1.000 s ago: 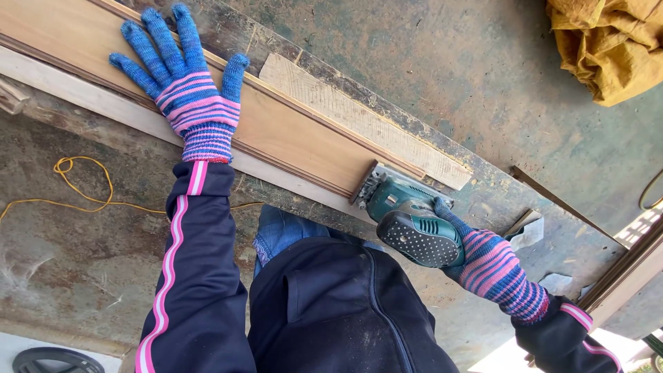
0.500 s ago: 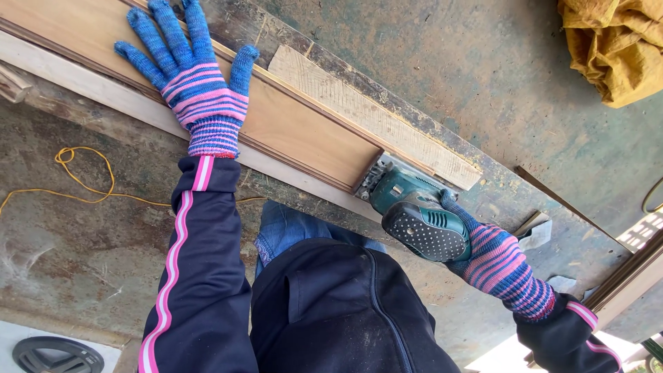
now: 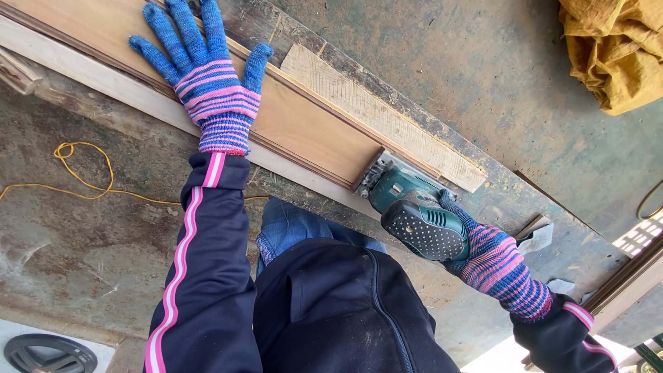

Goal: The recorder is sanding a wooden board, first manually using a piece of sandpaper and then using an electric orbital sander.

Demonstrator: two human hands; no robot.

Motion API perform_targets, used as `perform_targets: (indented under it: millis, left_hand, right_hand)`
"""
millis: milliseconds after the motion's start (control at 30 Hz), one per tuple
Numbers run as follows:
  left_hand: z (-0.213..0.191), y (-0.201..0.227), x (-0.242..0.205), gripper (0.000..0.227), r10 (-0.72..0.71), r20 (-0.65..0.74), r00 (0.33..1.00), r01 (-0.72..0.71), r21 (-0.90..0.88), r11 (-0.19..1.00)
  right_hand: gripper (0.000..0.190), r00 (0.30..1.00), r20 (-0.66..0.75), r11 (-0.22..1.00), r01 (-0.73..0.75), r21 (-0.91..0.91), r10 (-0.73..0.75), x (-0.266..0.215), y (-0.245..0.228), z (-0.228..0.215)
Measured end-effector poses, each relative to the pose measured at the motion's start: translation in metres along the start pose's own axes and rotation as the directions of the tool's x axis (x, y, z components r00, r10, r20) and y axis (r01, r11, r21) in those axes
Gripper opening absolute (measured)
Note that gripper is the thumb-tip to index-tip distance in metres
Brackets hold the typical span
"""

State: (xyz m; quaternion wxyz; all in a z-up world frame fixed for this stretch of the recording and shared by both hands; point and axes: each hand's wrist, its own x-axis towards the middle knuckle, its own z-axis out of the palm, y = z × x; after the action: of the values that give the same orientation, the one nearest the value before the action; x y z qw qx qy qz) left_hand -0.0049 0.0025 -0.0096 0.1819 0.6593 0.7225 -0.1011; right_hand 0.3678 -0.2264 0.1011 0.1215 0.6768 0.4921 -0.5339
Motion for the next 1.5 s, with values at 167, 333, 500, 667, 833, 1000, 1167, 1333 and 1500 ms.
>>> perform_targets:
  millis: [167, 333, 500, 667, 833, 1000, 1167, 1333, 1500]
  left_hand:
    - [-0.008, 0.004, -0.001, 0.1, 0.0, 0.016, 1.0, 0.0, -0.014, 1.0]
    - [-0.01, 0.005, -0.002, 0.099, -0.019, 0.052, 0.998, 0.02, -0.02, 1.0]
    - [-0.008, 0.002, -0.004, 0.098, 0.026, 0.005, 1.0, -0.026, -0.027, 0.999]
    - [-0.01, 0.003, -0.004, 0.098, 0.03, -0.008, 1.0, -0.03, -0.032, 0.999]
    - [-0.012, 0.005, -0.004, 0.099, 0.022, 0.008, 1.0, -0.022, -0.047, 0.999]
    - [-0.011, 0.002, -0.005, 0.099, 0.035, 0.008, 0.999, -0.035, -0.032, 0.999]
    - [0.008, -0.005, -0.003, 0.098, 0.098, -0.058, 0.993, -0.097, 0.024, 0.995]
    - [0.027, -0.012, 0.002, 0.101, 0.155, -0.242, 0.958, -0.148, 0.047, 0.988]
    - [0.039, -0.016, 0.004, 0.101, 0.186, -0.334, 0.924, -0.168, 0.082, 0.982]
  right_hand:
    - [0.118, 0.994, 0.036, 0.993, -0.1, -0.061, 0.102, 0.002, -0.01, -0.002]
    - [0.107, 1.0, -0.017, 1.0, -0.014, -0.026, 0.014, 0.001, -0.006, 0.003]
    - [0.061, 0.995, -0.095, 0.977, -0.06, -0.204, 0.042, 0.005, 0.031, 0.02]
    - [0.074, 0.989, -0.129, 0.997, 0.073, -0.029, -0.076, 0.007, -0.008, 0.007]
    - [0.071, 0.998, -0.054, 0.995, -0.024, -0.101, 0.018, 0.012, -0.014, 0.007]
    - [0.074, 0.997, -0.072, 0.999, 0.017, -0.034, -0.019, 0.017, -0.041, 0.0]
    - [0.091, 0.994, -0.066, 0.987, 0.093, 0.129, -0.085, 0.023, -0.054, -0.001]
    - [0.085, 0.998, -0.055, 0.996, 0.034, -0.083, -0.039, 0.03, -0.066, 0.002]
    - [0.085, 0.999, 0.004, 0.963, -0.041, -0.265, 0.043, 0.036, -0.076, 0.006]
